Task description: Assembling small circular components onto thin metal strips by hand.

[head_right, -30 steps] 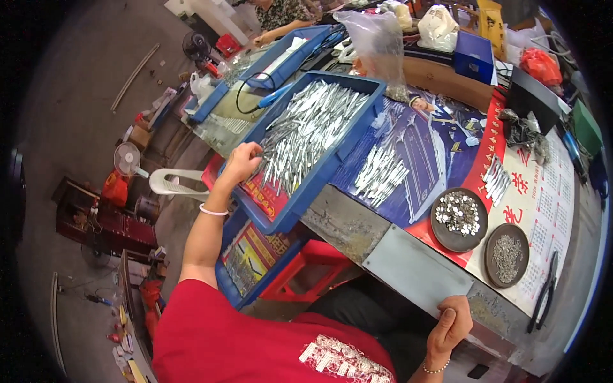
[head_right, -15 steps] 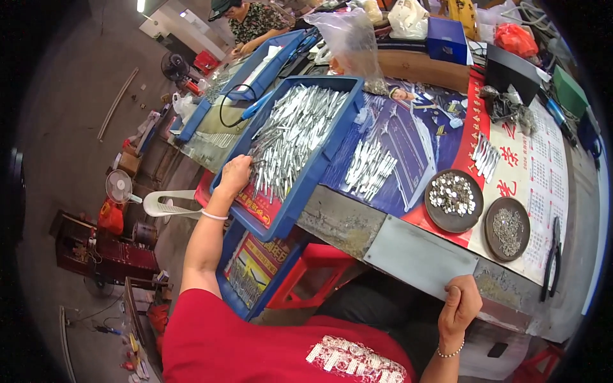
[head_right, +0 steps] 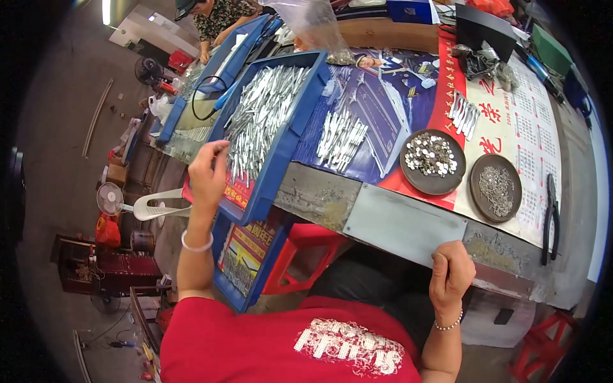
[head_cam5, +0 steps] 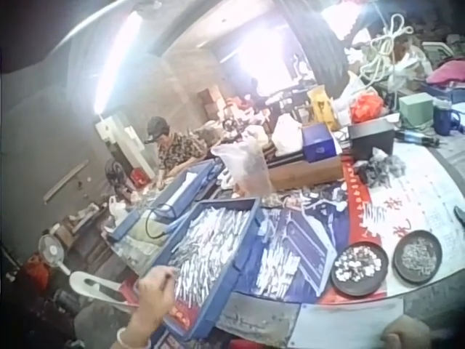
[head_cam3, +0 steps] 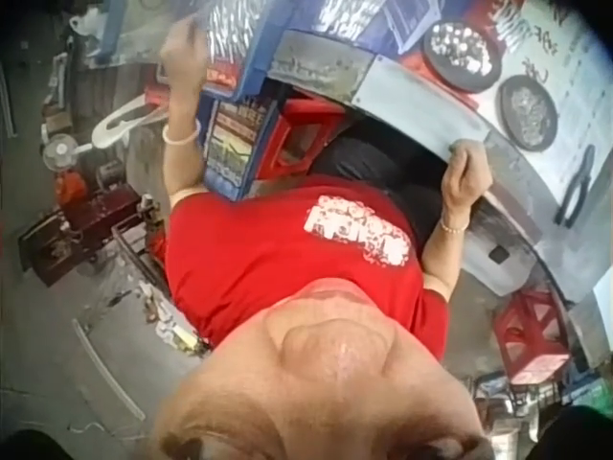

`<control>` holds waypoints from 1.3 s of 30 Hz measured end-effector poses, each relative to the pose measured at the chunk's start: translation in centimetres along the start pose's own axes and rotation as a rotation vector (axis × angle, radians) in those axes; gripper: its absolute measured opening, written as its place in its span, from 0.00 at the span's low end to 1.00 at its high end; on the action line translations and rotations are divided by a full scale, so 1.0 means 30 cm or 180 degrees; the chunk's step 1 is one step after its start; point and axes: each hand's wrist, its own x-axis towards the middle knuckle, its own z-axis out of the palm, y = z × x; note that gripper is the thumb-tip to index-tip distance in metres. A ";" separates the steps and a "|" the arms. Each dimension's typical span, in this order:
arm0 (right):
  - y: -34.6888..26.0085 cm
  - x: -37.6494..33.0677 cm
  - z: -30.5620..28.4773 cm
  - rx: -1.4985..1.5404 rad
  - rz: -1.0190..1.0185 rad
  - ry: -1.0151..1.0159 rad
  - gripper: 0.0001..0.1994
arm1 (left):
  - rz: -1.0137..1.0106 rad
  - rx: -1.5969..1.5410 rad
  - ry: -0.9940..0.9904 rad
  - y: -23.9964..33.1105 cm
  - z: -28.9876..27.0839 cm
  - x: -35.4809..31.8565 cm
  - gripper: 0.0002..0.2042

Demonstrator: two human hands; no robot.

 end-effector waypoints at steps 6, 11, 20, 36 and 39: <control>-0.003 -0.017 -0.008 0.0040 -0.0036 0.0027 0.05 | 0.0064 -0.2305 -0.0953 0.483 0.022 -0.133 0.08; 0.005 -0.017 -0.031 -0.0183 -0.0037 0.0058 0.03 | -0.0825 -0.3991 -0.2298 0.640 0.138 -0.200 0.06; 0.002 0.086 -0.133 -0.0171 0.0616 0.0203 0.08 | -0.1886 -0.5595 -0.2905 0.735 0.214 -0.217 0.06; 0.174 0.344 -0.258 -0.2572 0.0220 -0.0997 0.05 | -0.2130 -0.6383 -0.3298 0.677 0.217 -0.325 0.09; 0.169 0.349 -0.265 -0.2323 0.0271 -0.0780 0.05 | -0.2050 -0.6335 -0.3104 0.678 0.221 -0.311 0.09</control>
